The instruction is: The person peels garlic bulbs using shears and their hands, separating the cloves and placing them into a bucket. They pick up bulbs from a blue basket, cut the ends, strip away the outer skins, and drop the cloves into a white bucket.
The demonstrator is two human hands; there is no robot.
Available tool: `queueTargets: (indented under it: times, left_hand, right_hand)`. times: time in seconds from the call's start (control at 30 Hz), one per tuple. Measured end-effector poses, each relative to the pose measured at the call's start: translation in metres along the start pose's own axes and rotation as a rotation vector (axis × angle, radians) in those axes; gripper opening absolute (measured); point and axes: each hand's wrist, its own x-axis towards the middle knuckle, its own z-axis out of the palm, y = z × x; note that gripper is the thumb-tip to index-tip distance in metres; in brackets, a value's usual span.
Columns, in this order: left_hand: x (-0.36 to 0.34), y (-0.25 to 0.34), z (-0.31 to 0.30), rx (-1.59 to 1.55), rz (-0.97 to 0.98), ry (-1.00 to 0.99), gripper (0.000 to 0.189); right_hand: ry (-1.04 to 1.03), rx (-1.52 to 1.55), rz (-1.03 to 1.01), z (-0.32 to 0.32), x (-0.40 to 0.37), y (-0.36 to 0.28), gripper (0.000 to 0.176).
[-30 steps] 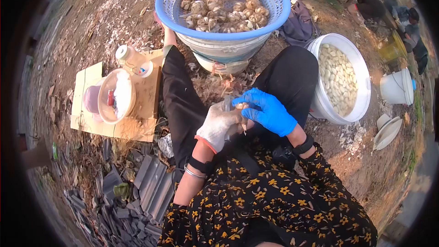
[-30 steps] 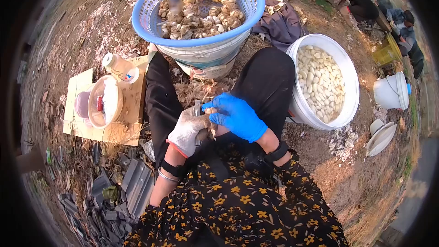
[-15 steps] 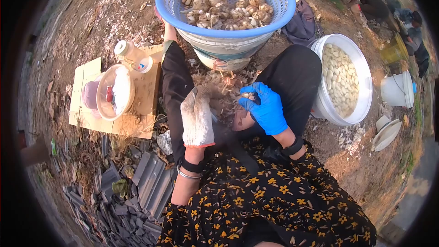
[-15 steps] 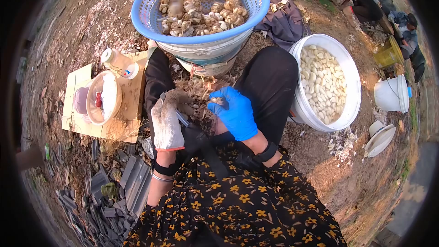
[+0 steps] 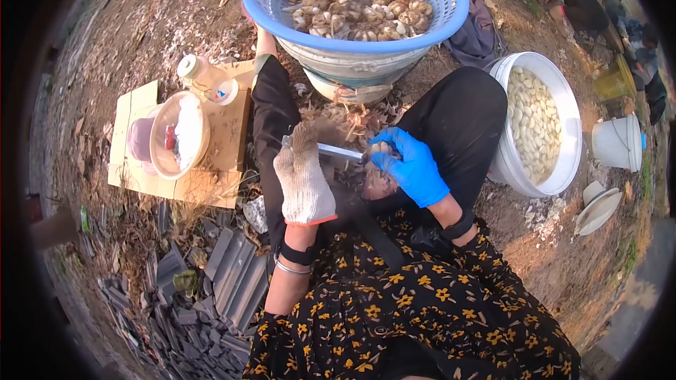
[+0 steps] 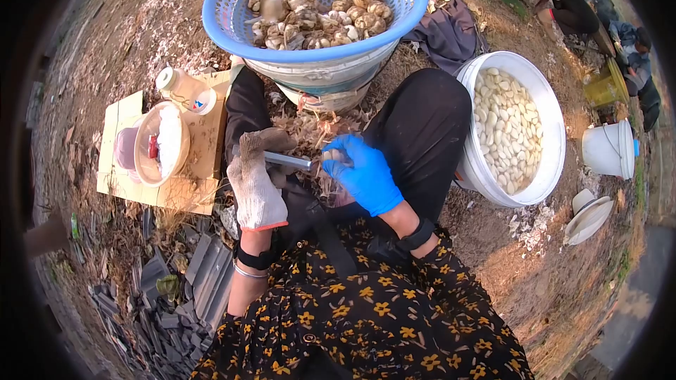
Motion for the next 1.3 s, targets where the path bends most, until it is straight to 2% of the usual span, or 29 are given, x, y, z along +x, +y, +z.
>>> queueTargets:
  times: [0.07, 0.17, 0.23, 0.33, 0.47, 0.57, 0.7, 1.1, 1.2, 1.3]
  left_hand:
    - [-0.002, 0.013, 0.007, -0.103, -0.083, -0.022, 0.030]
    - [-0.002, 0.006, 0.011, -0.270, -0.042, -0.086, 0.027]
    - [-0.009, 0.018, 0.019, -0.475, -0.103, -0.148, 0.025]
    - [-0.012, 0.012, 0.017, -0.348, -0.084, -0.251, 0.030]
    - [-0.021, 0.027, 0.025, -0.338, -0.131, -0.219, 0.033]
    - [-0.022, 0.025, 0.027, -0.213, -0.040, -0.269, 0.033]
    - [-0.024, 0.020, 0.024, -0.172, -0.021, -0.243, 0.033]
    - [-0.028, 0.012, 0.028, -0.131, 0.034, -0.163, 0.026]
    - [-0.026, 0.004, 0.028, -0.093, 0.088, -0.160, 0.026]
    - [-0.027, 0.008, 0.030, -0.160, 0.044, -0.147, 0.025]
  right_hand:
    - [0.021, 0.033, 0.005, 0.003, 0.001, 0.006, 0.031]
    - [0.039, 0.010, -0.002, 0.003, 0.000, 0.005, 0.030]
    - [0.036, -0.027, -0.015, 0.002, 0.001, 0.001, 0.029]
    - [0.022, -0.082, -0.031, 0.001, 0.002, -0.003, 0.027]
    - [0.052, -0.092, -0.022, 0.001, 0.001, -0.002, 0.025]
    - [0.043, -0.140, -0.019, 0.002, 0.001, 0.002, 0.021]
    - [0.070, -0.112, -0.053, 0.004, 0.001, 0.000, 0.014]
    - [0.092, -0.205, -0.153, 0.006, 0.002, -0.003, 0.012]
    - [0.080, -0.182, -0.052, 0.007, 0.002, -0.001, 0.012]
    - [0.090, -0.204, -0.089, 0.006, 0.002, -0.002, 0.014]
